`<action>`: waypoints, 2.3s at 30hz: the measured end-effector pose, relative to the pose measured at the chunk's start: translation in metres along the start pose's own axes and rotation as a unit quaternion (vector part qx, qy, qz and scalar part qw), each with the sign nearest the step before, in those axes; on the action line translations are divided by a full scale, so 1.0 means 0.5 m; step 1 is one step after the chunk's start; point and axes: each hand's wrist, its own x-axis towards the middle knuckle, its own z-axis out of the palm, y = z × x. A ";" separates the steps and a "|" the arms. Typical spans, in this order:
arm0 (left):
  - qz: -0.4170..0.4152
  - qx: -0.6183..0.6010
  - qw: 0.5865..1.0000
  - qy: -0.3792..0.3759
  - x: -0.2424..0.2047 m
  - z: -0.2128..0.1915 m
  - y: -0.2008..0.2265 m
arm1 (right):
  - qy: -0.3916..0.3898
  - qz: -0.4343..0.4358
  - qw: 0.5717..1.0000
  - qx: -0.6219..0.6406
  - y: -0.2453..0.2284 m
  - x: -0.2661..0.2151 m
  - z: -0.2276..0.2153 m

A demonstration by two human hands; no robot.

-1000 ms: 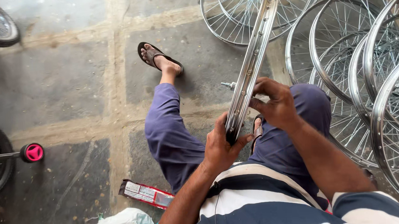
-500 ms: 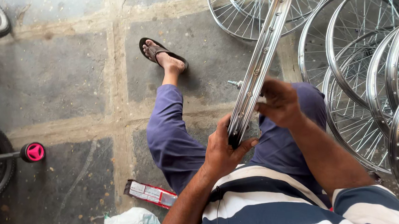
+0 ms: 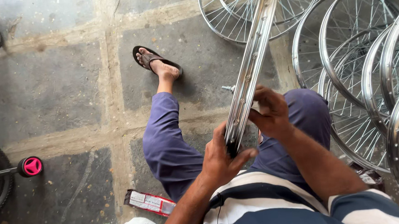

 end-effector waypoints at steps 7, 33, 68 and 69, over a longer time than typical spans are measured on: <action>0.200 0.312 0.922 0.108 0.063 -0.184 0.105 | -0.064 0.041 0.990 0.115 0.025 -0.034 -0.014; 0.063 0.189 0.976 0.092 -0.092 -0.007 -0.067 | -0.017 0.147 0.929 0.340 0.077 0.027 -0.010; 0.029 0.179 0.982 0.044 -0.018 0.000 -0.054 | 0.095 0.015 0.986 0.136 0.082 0.041 -0.072; 0.048 0.193 0.979 0.043 -0.020 -0.002 -0.060 | 0.102 0.022 0.987 0.120 0.093 0.044 -0.083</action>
